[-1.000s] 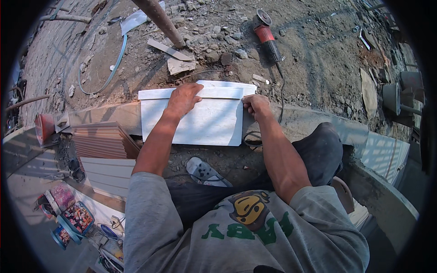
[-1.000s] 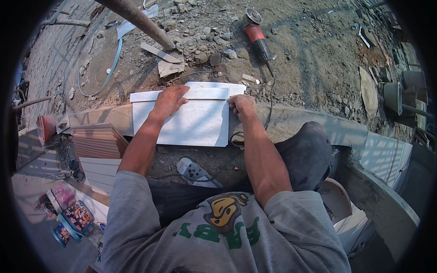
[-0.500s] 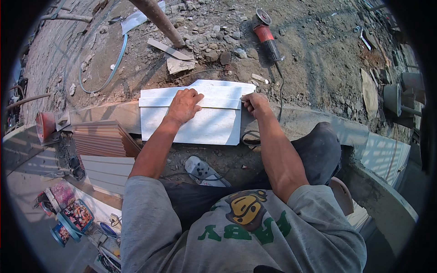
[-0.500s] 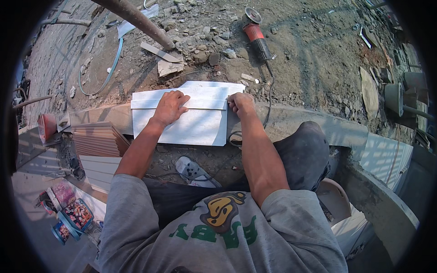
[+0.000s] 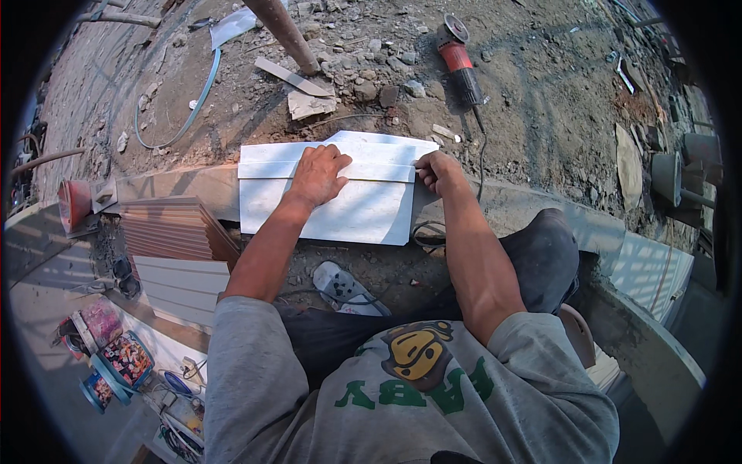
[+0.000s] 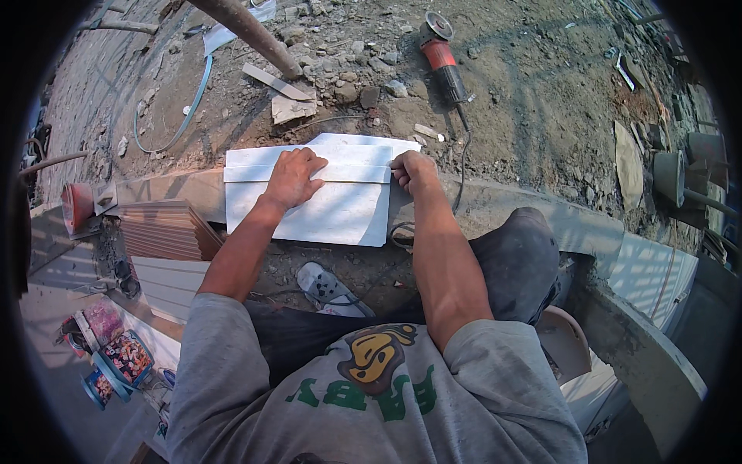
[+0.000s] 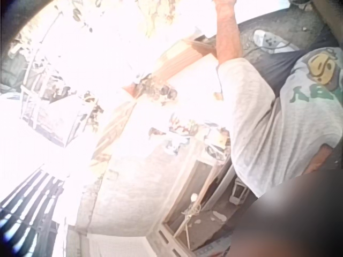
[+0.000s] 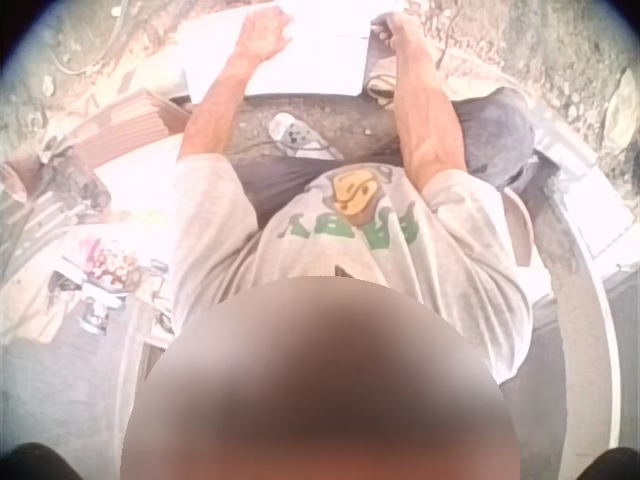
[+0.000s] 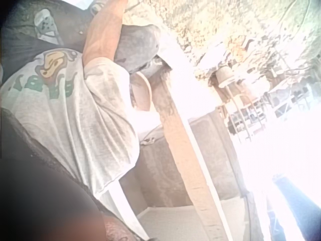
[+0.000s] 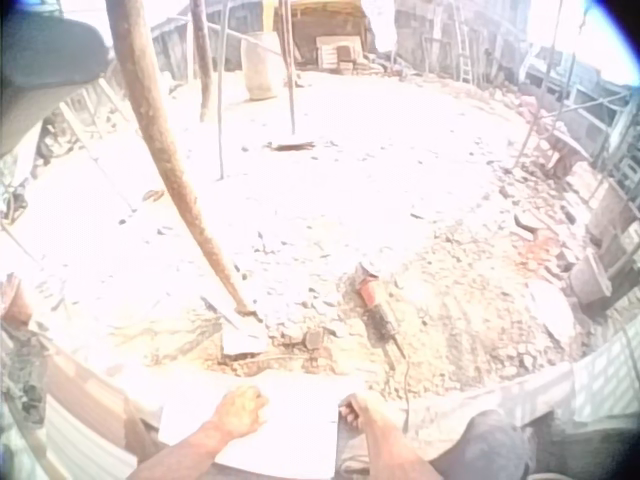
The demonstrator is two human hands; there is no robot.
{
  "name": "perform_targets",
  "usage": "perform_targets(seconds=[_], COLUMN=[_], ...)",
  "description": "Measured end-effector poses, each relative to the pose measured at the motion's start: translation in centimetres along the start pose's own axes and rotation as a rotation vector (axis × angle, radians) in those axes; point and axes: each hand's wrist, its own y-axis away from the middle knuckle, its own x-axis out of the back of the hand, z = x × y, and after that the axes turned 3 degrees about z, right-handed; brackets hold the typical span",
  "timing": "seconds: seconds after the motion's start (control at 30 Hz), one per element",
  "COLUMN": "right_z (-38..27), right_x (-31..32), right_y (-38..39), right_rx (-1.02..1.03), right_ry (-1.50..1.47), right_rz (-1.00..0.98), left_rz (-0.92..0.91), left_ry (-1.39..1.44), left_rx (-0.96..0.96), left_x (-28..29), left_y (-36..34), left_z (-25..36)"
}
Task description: Cutting a white ceramic tile using a handheld angle grinder.
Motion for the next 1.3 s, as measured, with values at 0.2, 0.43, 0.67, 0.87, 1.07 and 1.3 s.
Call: perform_targets(seconds=[0.2,0.43,0.67,0.87,1.07,1.3], right_z=[0.3,1.0,4.3,5.4,6.0,5.9], right_x=[-0.4,-0.5,-2.5,-2.9,-3.2,-3.6], right_y=[-0.5,-0.2,2.5,1.5,1.5,1.6], right_rx=[-0.016,0.006,0.367,0.679,0.834,0.799], right_ry=[0.005,-0.072,-0.024,0.334,0.418,0.409], right_rz=[-0.016,-0.079,0.178,0.327,0.445,0.473], left_rz=[-0.029,-0.082,-0.045,-0.033,-0.045,-0.047], left_ry=[-0.005,0.000,0.002,0.038,0.071,0.056], left_rx=[0.023,0.054,0.050,0.060,0.086,0.114], left_x=[0.1,0.6,0.3,-0.1,-0.3,-0.2], left_y=[0.1,0.0,0.3,0.2,0.1,-0.2], left_z=[-0.2,0.1,0.0,0.1,0.2,0.3])
